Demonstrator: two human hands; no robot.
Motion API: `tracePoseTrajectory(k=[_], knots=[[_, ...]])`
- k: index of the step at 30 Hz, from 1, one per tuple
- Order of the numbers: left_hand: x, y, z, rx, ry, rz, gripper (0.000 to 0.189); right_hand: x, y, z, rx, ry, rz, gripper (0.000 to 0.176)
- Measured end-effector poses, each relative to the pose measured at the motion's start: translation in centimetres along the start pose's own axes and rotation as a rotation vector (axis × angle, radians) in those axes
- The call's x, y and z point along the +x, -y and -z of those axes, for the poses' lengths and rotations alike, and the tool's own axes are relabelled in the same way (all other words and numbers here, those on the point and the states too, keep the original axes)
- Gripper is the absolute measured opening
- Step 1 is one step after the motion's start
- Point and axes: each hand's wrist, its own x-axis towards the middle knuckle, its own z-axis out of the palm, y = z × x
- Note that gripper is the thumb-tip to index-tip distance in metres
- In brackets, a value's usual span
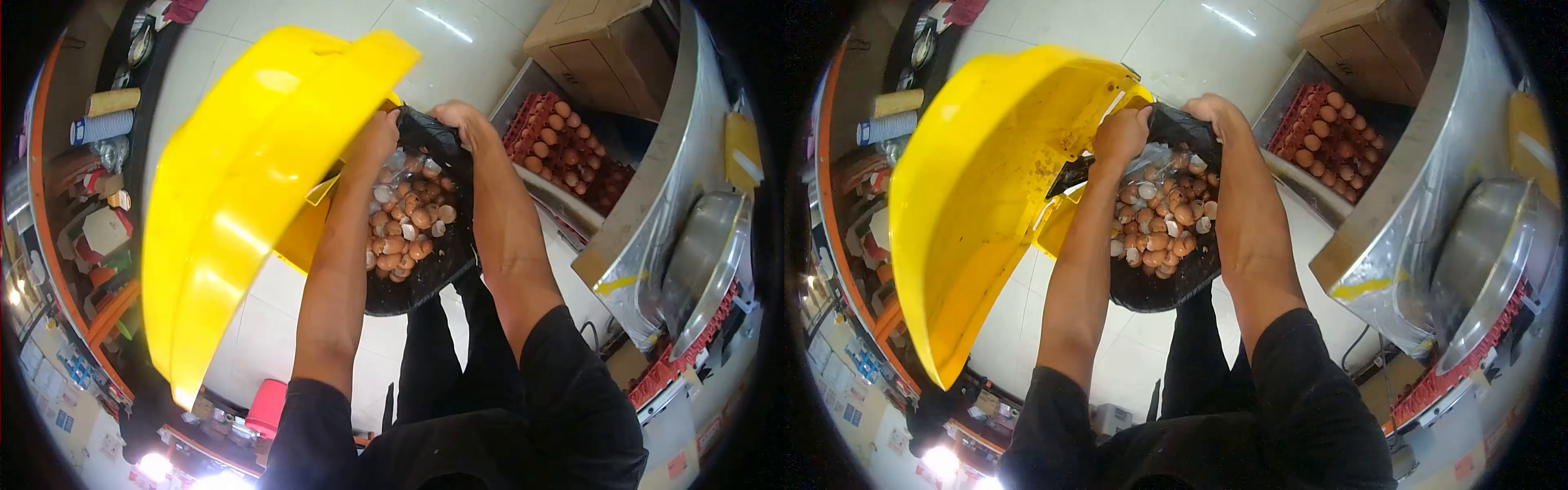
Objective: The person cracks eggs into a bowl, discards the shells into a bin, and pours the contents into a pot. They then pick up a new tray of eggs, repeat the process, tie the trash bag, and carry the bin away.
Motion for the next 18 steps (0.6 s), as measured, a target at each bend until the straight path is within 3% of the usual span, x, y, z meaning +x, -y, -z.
tracePoseTrajectory(k=[3, 4, 6, 8, 9, 11, 14, 15, 16, 17, 18], knots=[[-1.0, 3.6, -4.1, 0.146, -0.444, -0.105, 0.024, -1.3, -1.1, -1.2, -0.473, -0.412, 0.275, 0.038], [-3.3, 3.9, -3.0, 0.151, -0.28, 0.015, 0.031, -3.2, -0.8, -2.3, -0.475, -0.599, 0.424, 0.038], [-7.8, 8.4, -4.3, 0.115, -0.4, 0.088, 0.032, -9.6, -0.7, -5.9, -0.464, -0.926, 0.746, 0.039], [-14.4, 12.9, -4.3, -0.005, -0.454, 0.205, 0.051, -12.8, -1.3, -9.6, -0.595, -1.146, 1.151, 0.04], [-17.4, 16.4, -6.1, 0.016, -0.599, 0.145, 0.052, -14.5, -1.7, -11.9, -0.599, -0.963, 1.311, 0.04], [-23.3, 18.6, -6.7, -0.017, -0.685, 0.267, 0.051, -16.7, -4.5, -17.6, -0.813, -0.444, 1.55, 0.032], [-27.4, 19.2, -8.3, -0.239, -0.696, 0.253, 0.035, -15.8, -9.1, -25.0, -1.115, 0.293, 1.68, 0.023], [-27.7, 19.3, -9.4, -0.361, -0.722, 0.249, 0.029, -15.0, -9.9, -25.8, -1.218, 0.363, 1.58, 0.022], [-27.0, 18.3, -9.6, -0.423, -0.89, 0.269, 0.014, -14.5, -10.8, -26.5, -1.314, 0.425, 1.469, 0.021], [-26.5, 18.1, -10.1, -0.627, -0.886, 0.347, 0.012, -13.9, -11.6, -27.0, -1.408, 0.482, 1.352, 0.02], [-26.0, 18.0, -10.9, -0.837, -0.879, 0.424, 0.01, -13.0, -12.1, -26.6, -1.294, 0.406, 1.487, 0.016]])
